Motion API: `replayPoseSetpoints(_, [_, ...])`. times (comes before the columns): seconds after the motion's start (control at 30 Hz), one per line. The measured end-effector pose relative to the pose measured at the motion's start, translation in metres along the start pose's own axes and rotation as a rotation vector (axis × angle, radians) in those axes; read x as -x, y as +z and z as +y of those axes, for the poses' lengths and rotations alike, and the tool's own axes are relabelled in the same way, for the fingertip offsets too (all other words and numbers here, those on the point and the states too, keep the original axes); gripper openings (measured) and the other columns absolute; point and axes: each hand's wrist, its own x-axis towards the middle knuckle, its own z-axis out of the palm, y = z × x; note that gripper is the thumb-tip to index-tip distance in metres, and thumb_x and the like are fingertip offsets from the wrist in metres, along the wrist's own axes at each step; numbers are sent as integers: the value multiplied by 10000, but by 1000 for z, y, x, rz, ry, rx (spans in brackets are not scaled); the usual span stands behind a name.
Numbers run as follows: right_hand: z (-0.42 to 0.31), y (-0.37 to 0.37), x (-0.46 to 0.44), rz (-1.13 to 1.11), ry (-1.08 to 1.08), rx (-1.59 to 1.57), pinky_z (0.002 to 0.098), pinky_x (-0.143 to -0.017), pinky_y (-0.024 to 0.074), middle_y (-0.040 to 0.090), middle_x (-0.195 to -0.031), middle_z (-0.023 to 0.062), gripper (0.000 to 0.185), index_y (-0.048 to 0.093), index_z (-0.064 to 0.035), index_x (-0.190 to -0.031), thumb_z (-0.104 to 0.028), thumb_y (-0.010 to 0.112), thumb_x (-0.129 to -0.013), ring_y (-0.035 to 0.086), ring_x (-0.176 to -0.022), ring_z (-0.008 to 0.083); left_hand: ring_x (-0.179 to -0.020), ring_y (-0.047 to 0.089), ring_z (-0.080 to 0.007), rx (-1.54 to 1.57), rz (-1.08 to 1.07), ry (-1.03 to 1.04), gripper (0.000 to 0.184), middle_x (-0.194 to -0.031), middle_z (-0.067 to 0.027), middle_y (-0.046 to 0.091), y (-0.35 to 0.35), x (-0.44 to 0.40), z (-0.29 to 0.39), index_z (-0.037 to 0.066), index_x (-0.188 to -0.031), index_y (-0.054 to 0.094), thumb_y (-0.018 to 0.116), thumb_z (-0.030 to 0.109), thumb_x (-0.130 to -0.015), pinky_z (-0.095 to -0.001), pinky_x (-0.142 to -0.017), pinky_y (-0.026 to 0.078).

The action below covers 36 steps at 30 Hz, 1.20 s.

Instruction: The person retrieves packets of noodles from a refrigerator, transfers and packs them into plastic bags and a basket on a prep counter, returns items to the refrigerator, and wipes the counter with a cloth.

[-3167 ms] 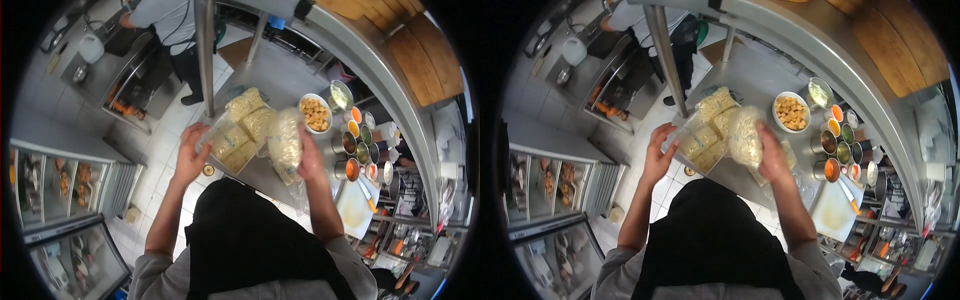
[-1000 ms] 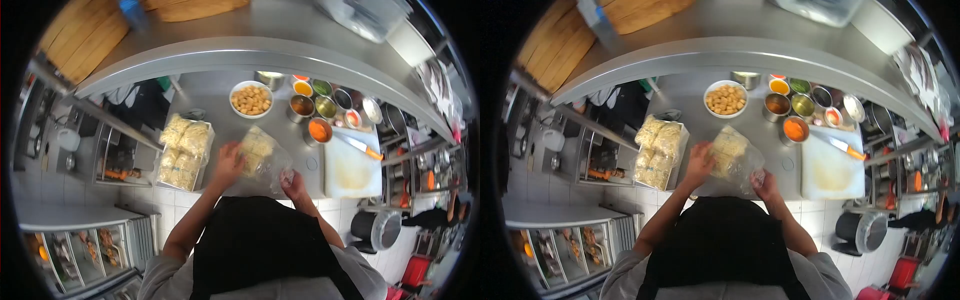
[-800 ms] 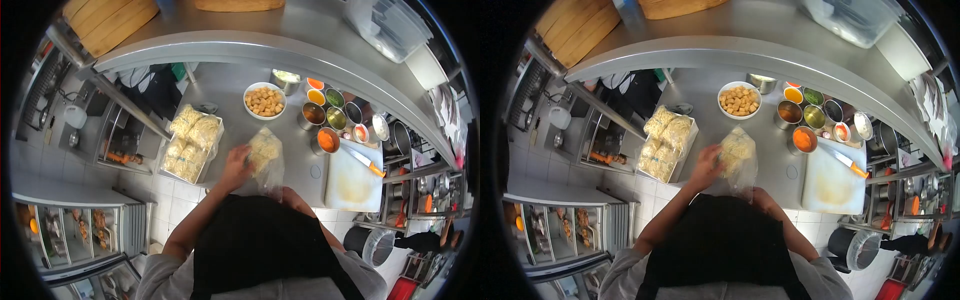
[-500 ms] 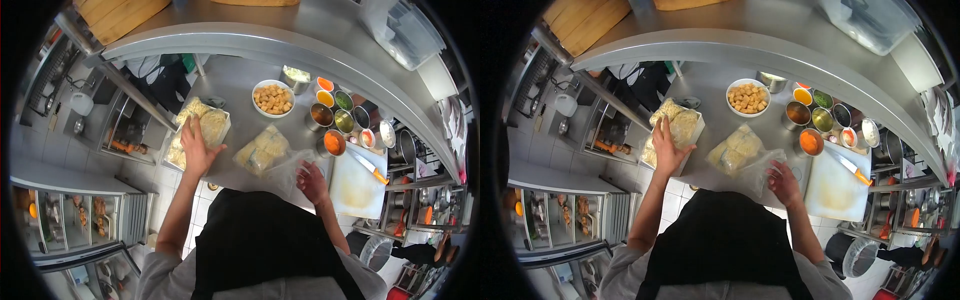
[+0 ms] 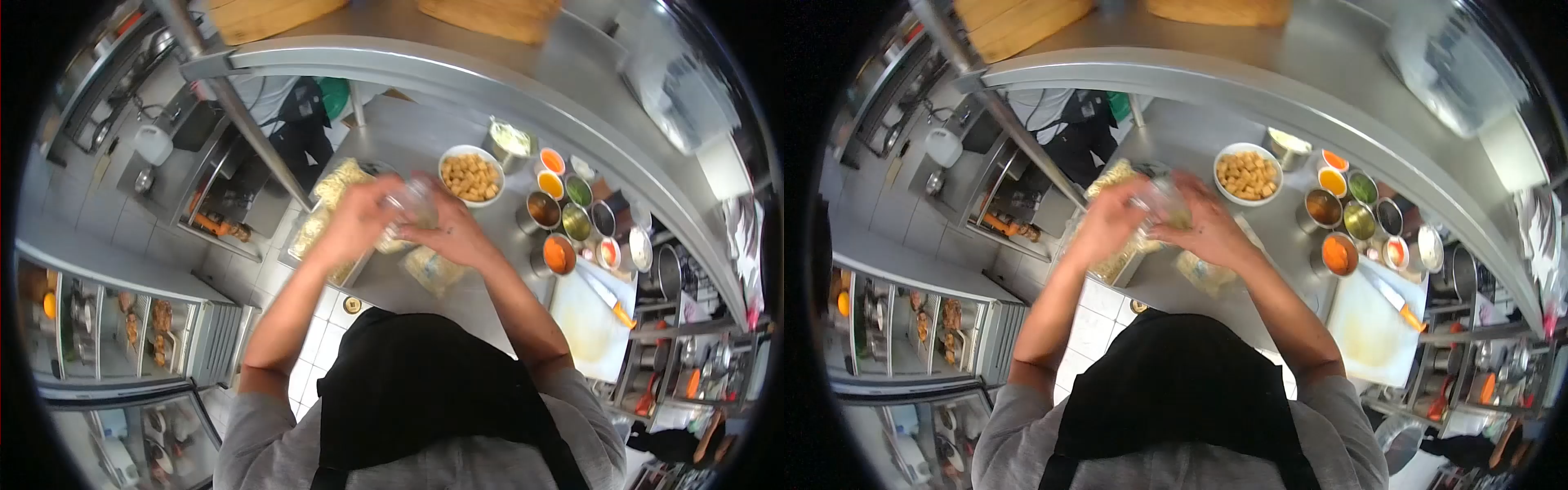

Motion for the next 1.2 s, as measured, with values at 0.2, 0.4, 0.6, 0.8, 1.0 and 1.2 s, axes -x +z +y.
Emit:
replayPoseSetpoints(0.2, [21,3,78,-203,418,11,397,-804,525,721,-974,181,241,691,20,-1071,-174,592,-967,700,-906,287,-1317,528,-258,382,195,-273,709,-1344,-151,607,56,96,-12,40,-1427,492,836,180,-823,-350,-972,505])
replayPoseSetpoints(0.4, [0,41,87,-241,-150,-15,378,-802,507,657,-1066,207,232,676,-2,-1105,-185,590,-991,657,-908,282,-1099,586,-137,764,-10,-452,409,-1186,-60,675,89,130,-64,22,-1222,664,813,194,-883,-303,-921,494])
replayPoseSetpoints(0.6, [58,91,13,-231,308,-51,423,-856,517,674,-1093,199,363,613,-2,-1214,-245,683,-954,662,-962,322,-849,557,-74,736,421,-635,103,-935,3,660,86,155,-72,5,-983,730,723,97,-938,-266,-792,456])
replayPoseSetpoints(0.8, [95,152,-63,-314,-11,759,452,-985,482,683,-1150,149,621,584,-59,-1300,-304,824,-782,616,-1148,365,-1044,592,-129,455,783,-544,132,-1177,-54,677,46,212,-78,5,-1060,718,675,59,-948,-287,-923,469])
replayPoseSetpoints(1.0, [115,127,-83,-530,343,-12,380,-893,523,725,-1055,147,546,649,9,-1221,-246,837,-777,689,-964,272,-1026,607,-117,433,1064,-582,319,-1129,-51,685,18,236,-78,-8,-1247,657,680,86,-943,-288,-933,475])
replayPoseSetpoints(1.2, [106,73,-73,-308,480,-501,301,-853,532,724,-1073,101,447,645,38,-1197,-215,810,-866,676,-937,151,-1005,587,-125,436,978,-503,102,-1123,-71,665,-1,180,-80,-4,-988,695,693,87,-942,-294,-910,458])
